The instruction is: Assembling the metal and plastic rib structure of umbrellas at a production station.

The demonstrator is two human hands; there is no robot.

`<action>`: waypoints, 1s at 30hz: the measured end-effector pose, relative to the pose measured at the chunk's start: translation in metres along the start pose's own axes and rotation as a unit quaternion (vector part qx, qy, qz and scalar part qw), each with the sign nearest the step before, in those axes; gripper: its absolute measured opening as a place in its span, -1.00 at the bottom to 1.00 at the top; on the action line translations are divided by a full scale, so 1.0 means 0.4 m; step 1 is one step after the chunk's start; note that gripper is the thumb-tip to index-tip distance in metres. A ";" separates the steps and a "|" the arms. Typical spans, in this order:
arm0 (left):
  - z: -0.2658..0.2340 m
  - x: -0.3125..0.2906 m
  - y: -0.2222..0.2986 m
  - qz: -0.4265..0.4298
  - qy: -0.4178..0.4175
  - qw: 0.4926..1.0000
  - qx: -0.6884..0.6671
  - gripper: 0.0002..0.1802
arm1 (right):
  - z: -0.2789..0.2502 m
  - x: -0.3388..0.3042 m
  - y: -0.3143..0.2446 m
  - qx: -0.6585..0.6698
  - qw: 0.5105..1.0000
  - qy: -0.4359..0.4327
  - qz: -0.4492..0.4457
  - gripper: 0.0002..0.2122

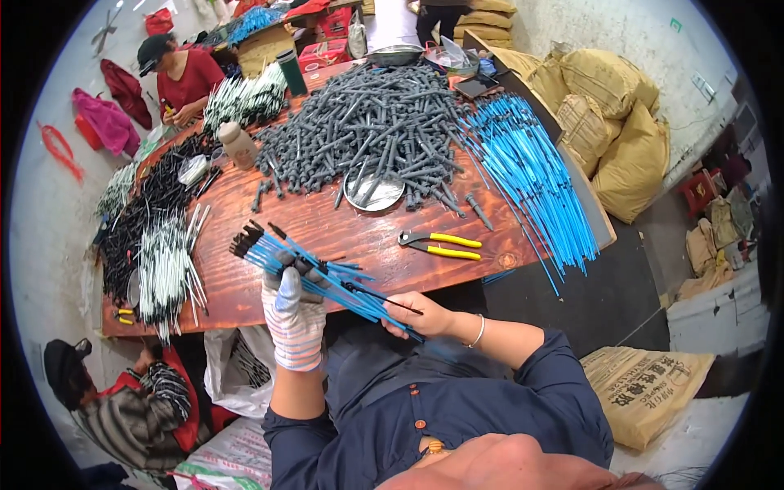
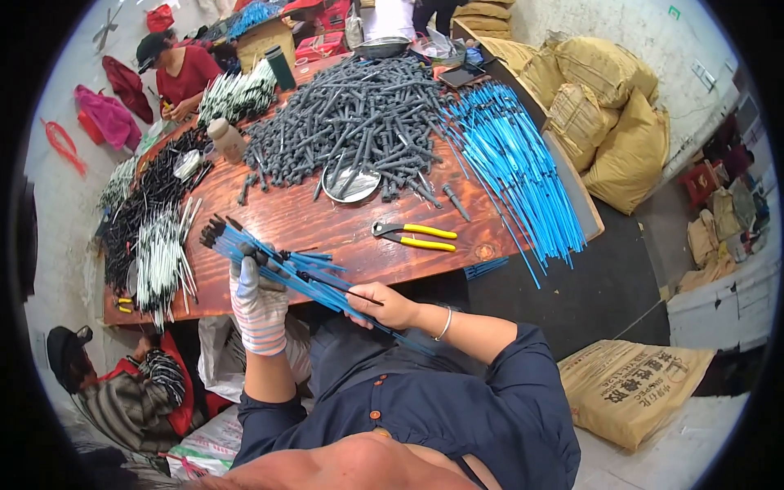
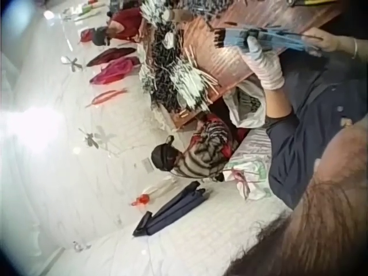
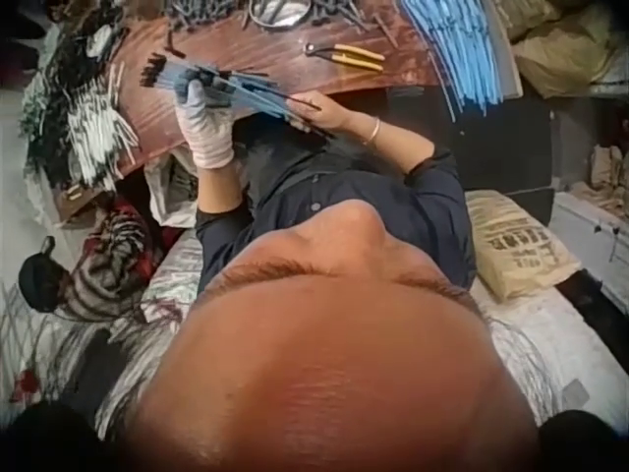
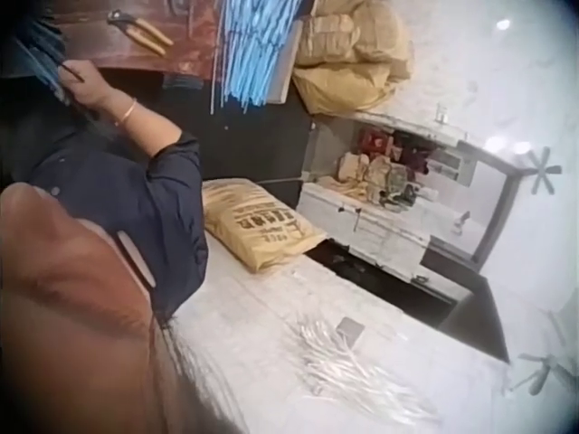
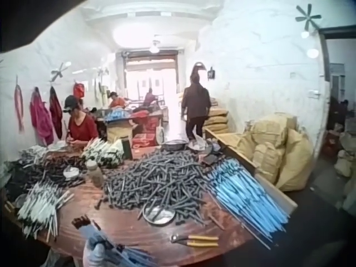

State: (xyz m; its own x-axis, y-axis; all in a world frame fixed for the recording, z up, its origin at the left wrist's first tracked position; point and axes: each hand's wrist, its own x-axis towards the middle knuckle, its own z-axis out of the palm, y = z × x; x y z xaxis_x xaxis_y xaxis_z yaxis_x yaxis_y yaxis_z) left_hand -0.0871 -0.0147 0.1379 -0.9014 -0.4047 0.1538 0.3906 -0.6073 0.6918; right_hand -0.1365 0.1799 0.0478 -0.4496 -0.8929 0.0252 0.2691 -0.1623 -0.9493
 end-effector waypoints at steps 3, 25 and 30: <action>-0.003 -0.001 0.003 0.002 -0.019 0.999 0.037 -0.79 | 0.002 -0.005 0.005 0.031 0.999 -0.011 0.006 -0.69; -0.073 -0.060 0.101 0.001 -0.096 0.995 0.029 -0.78 | -0.573 -0.224 -0.103 -0.714 0.456 0.468 0.251 -0.78; -0.067 -0.070 0.100 -0.008 -0.086 0.996 0.012 -0.74 | -0.655 -0.261 -0.092 -0.637 0.485 0.586 0.131 -0.78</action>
State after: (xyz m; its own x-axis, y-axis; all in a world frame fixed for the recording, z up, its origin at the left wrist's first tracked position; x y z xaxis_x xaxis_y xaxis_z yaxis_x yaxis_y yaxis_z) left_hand -0.0412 -0.0460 0.1423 -0.9270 -0.2704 0.2599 0.3732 -0.5954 0.7115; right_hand -0.3226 0.3890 -0.0021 -0.9176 0.1588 0.3644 0.0392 0.9484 -0.3147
